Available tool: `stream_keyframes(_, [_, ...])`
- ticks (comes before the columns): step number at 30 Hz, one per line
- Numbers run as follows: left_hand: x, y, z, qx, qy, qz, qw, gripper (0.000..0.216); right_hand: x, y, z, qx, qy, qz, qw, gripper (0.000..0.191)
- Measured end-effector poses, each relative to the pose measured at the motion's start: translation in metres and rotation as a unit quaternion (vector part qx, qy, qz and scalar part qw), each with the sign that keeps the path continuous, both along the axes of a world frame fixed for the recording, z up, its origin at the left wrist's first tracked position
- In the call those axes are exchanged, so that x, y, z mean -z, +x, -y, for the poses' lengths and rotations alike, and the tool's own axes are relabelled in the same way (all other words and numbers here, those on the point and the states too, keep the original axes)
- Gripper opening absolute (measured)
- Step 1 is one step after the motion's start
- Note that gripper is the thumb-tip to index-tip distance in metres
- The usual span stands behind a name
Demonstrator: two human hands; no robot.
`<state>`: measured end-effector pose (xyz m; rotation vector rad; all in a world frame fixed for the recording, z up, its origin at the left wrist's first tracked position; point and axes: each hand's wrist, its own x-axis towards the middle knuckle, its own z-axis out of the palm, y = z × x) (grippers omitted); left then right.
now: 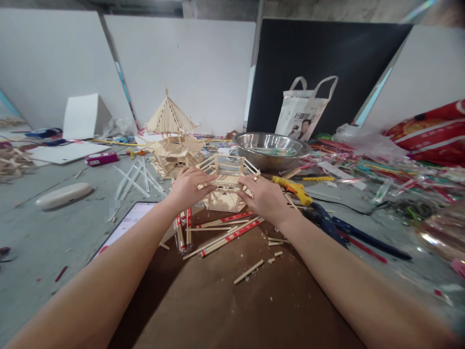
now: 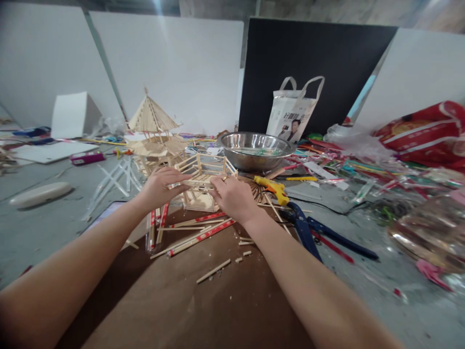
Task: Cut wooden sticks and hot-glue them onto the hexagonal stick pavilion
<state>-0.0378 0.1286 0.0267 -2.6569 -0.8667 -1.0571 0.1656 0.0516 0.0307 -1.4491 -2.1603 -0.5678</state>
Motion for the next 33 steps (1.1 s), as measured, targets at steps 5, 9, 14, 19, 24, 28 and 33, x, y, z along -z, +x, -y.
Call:
stream_keyframes(5, [0.0004,-0.0003,-0.0002,-0.003,0.009,-0.003,1.0,0.027,0.002,-0.0022,-0.0015,0.017,0.025,0.021,0.999,0.025])
stream_keyframes(9, [0.0003,-0.0007,0.0004,-0.003,0.012,-0.001,1.0,0.027,0.0031,-0.001,-0.0037,0.004,0.027,0.008,1.0,0.025])
stream_keyframes(14, [0.0004,-0.0009,-0.0001,-0.001,0.015,0.002,1.0,0.026,0.0047,0.0001,-0.0049,-0.007,0.028,-0.013,0.999,0.023])
stream_keyframes(19, [0.0016,-0.0016,-0.0008,-0.001,0.013,0.005,1.0,0.027,0.0051,-0.0015,-0.0039,0.0,0.037,-0.001,0.999,0.024])
stream_keyframes(24, [0.0018,-0.0019,-0.0005,-0.004,0.013,0.007,1.0,0.026,0.0043,-0.0021,-0.0022,-0.003,0.036,-0.004,0.999,0.025])
stream_keyframes(28, [0.0016,-0.0016,-0.0004,-0.007,0.011,0.011,1.0,0.026,0.0048,-0.0005,-0.0014,-0.019,0.033,-0.035,0.999,0.026])
stream_keyframes(33, [0.002,-0.0018,-0.0006,-0.012,0.001,0.014,1.0,0.027,0.0054,0.0014,-0.0029,-0.034,0.025,-0.058,0.997,0.025])
